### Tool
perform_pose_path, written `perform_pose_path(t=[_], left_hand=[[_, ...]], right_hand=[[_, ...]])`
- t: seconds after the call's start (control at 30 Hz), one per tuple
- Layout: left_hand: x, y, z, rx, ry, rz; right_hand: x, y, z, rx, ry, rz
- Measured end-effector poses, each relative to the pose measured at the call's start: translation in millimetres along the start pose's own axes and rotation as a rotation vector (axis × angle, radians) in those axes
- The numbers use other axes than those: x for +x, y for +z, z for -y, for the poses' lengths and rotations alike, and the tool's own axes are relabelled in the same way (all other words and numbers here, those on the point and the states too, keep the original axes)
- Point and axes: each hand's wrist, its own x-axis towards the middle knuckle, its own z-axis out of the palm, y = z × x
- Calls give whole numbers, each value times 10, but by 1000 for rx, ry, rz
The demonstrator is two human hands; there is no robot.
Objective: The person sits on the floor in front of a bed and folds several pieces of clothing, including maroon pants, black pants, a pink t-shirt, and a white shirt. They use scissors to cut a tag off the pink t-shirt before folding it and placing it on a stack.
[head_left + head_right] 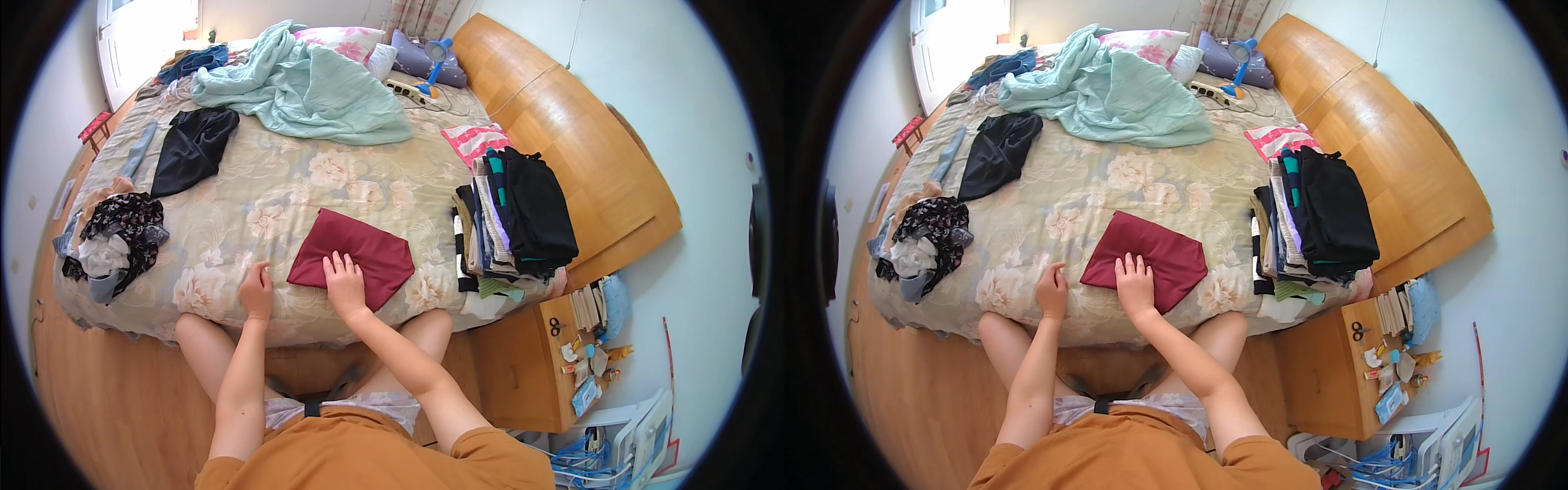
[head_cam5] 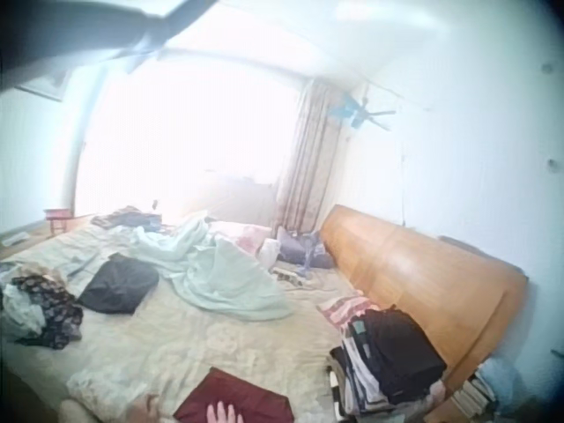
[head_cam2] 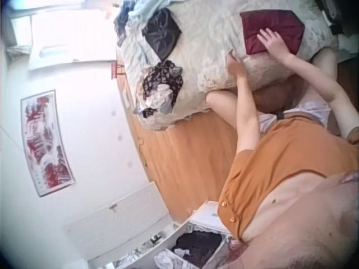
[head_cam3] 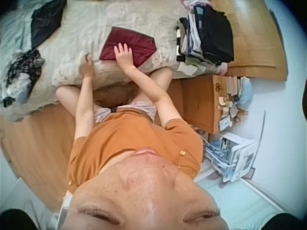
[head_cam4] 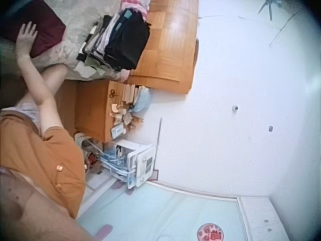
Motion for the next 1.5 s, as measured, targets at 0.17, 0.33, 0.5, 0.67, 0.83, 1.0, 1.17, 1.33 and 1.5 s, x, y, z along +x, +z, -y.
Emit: perform_pose_path(t=[0.17, 0.33, 0.5, 0.67, 0.83, 1.0, 1.17, 1.33, 1.5], left_hand=[[-72, 51, 89, 89, 135, -31], [-69, -23, -19, 75, 147, -33], [-62, -39, -95, 70, 167, -50], [-64, -93, -23, 56, 163, -50], [-89, -6, -47, 32, 176, -34], [-107, -41, -35, 49, 125, -33], [-104, -23, -19, 60, 135, -56], [-79, -4, 48, 69, 186, -78], [-70, -68, 11, 52, 212, -96]], right_hand=[[435, -338, -600, 698, 271, 281], [738, -1067, -1564, 1819, 849, 657], [517, -2188, -1740, 1826, 959, 424], [74, -3194, -1873, 1673, 903, -41], [-404, -4570, -2239, 1346, 1011, -255], [-315, -5501, -2968, 861, 926, -231], [387, -5619, -3932, 451, 845, -237], [1392, -4341, -3863, -460, 756, 196], [1543, -3411, -3063, 51, 803, 435]])
